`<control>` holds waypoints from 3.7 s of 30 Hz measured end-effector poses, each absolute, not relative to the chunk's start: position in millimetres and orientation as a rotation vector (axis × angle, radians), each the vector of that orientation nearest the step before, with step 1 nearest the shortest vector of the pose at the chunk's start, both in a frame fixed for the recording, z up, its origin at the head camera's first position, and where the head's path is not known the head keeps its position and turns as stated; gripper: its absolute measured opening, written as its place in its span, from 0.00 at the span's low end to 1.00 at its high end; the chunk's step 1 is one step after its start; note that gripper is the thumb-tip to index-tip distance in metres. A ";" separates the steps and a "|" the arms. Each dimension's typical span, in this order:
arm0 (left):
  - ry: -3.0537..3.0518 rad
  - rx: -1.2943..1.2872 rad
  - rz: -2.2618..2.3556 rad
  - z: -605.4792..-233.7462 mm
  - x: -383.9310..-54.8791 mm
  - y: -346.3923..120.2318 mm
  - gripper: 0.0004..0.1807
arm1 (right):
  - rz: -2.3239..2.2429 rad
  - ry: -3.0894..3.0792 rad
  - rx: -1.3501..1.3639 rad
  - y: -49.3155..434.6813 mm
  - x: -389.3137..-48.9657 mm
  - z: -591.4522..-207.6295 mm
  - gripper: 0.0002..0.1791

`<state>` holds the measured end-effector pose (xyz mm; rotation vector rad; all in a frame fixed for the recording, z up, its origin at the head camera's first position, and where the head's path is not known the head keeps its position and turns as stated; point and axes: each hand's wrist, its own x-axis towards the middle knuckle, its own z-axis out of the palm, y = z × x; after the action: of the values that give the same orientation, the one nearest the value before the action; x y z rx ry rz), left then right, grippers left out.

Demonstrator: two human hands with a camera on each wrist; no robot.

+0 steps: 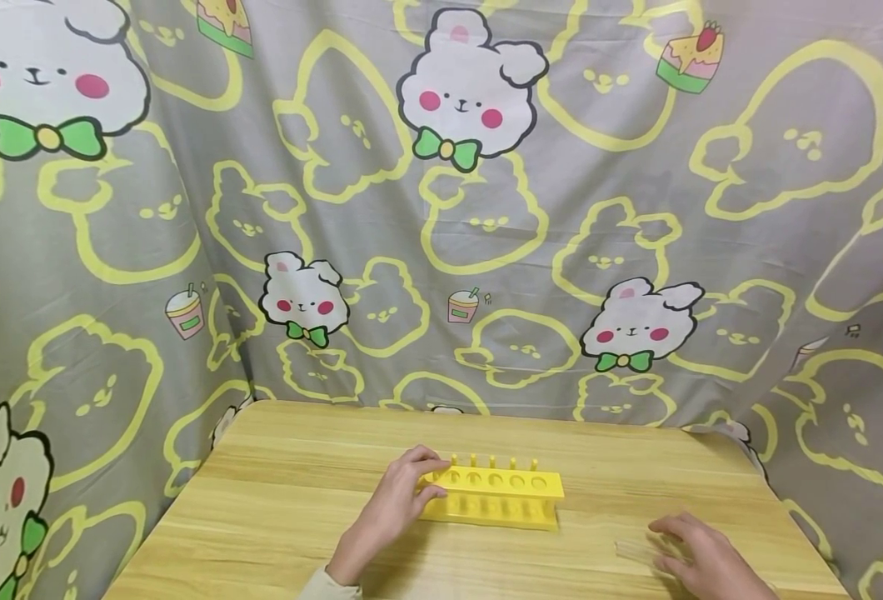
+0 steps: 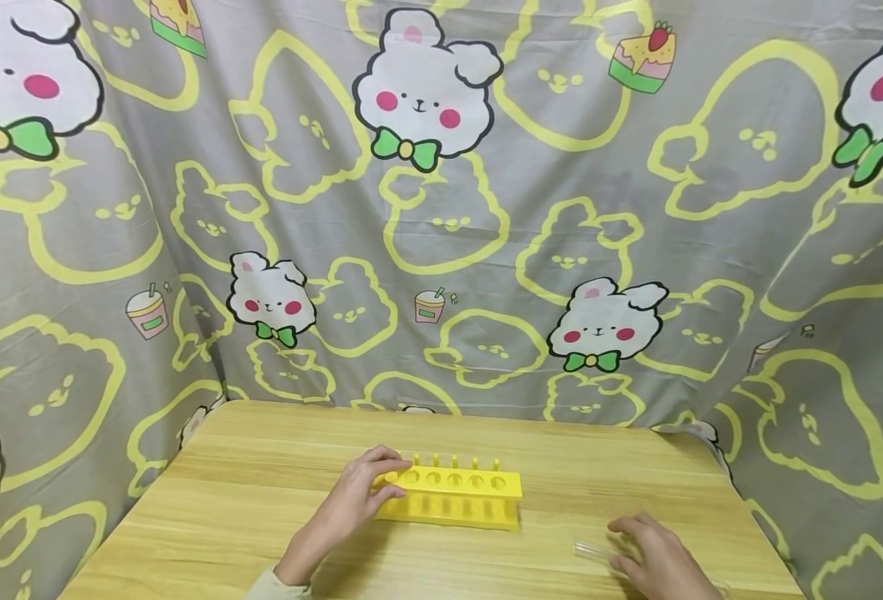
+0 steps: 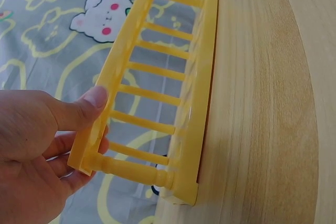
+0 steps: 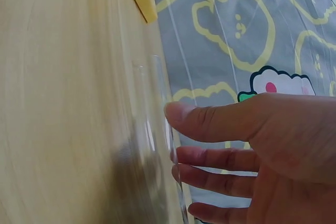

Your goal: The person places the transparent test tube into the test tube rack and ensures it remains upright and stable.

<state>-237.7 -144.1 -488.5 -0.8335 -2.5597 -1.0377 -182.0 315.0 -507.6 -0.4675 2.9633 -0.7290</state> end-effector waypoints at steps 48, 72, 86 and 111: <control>-2.561 -0.842 -1.040 -489.7 -238.7 -144.1 0.20 | -0.751 2.857 -0.546 321.0 -187.7 -519.9 0.15; -2.543 -0.857 -1.036 -492.0 -236.3 -143.2 0.20 | -0.874 2.725 -0.522 318.5 -199.7 -508.0 0.15; -2.545 -0.850 -1.039 -490.9 -236.7 -143.0 0.20 | -0.821 2.912 -0.607 312.1 -200.9 -490.3 0.13; -2.543 -0.855 -1.025 -492.3 -236.6 -144.0 0.20 | -0.877 2.998 -0.408 293.0 -206.7 -461.5 0.15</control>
<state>-236.6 -144.0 -492.3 -0.8555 -2.5429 -1.0245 -206.7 293.0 -461.5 -0.4078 2.9982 -0.8768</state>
